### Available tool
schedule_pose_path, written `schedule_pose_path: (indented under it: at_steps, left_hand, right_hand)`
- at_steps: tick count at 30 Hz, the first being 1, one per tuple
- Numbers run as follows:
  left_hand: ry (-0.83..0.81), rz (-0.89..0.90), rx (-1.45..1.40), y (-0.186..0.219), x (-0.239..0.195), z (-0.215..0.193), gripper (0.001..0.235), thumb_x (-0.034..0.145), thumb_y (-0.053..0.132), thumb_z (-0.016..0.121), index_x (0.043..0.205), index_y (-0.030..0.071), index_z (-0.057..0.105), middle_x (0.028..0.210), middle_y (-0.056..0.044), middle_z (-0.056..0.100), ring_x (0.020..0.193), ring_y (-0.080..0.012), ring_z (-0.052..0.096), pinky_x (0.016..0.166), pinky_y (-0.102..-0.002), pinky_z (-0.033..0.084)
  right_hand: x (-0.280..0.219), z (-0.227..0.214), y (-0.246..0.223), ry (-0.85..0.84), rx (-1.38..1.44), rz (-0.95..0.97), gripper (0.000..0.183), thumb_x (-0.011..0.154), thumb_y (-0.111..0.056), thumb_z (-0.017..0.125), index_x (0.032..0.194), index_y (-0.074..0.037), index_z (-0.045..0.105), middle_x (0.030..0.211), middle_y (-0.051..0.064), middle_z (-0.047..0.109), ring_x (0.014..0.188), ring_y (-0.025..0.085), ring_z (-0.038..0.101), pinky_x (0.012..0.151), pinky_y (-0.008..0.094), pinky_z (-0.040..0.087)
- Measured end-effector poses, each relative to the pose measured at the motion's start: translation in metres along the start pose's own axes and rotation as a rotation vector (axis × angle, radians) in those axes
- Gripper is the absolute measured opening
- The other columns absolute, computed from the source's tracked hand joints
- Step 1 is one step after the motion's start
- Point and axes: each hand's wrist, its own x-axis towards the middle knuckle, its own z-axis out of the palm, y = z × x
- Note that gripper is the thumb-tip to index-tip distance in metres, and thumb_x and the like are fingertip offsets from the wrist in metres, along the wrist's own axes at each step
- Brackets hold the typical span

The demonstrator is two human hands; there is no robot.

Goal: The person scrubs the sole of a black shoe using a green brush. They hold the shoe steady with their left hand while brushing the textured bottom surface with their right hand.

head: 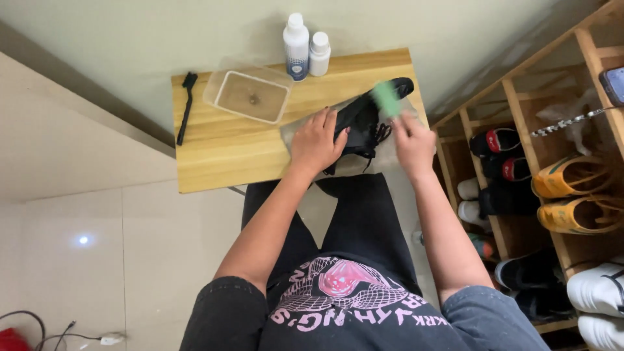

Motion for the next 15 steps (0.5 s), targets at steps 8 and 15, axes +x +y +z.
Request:
schedule_pose_path:
  at_steps: [8,15]
  left_hand:
    - [0.008,-0.013,0.029,0.003,-0.002,0.000,0.056,0.100,0.049,0.052,0.132,0.006,0.062,0.128,-0.017,0.067,0.117,-0.0310,0.069,0.094,-0.042,0.058]
    - [0.058,-0.014,0.050,-0.001,-0.004,0.013,0.055,0.099,0.049,0.053,0.132,0.006,0.064,0.127,-0.016,0.068,0.117,-0.0317,0.069,0.094,-0.042,0.058]
  right_hand:
    - [-0.012,0.008,-0.008,-0.106,0.078,0.042,0.031,0.097,-0.037,0.077,0.121,-0.017,0.078,0.105,0.016,0.076,0.105,0.037,0.070,0.088,0.047,0.057]
    - [-0.015,-0.002,-0.024,-0.270,0.064,0.113,0.024,0.095,-0.047,0.078,0.109,-0.027,0.079,0.092,0.005,0.077,0.098,0.029,0.073,0.080,0.038,0.060]
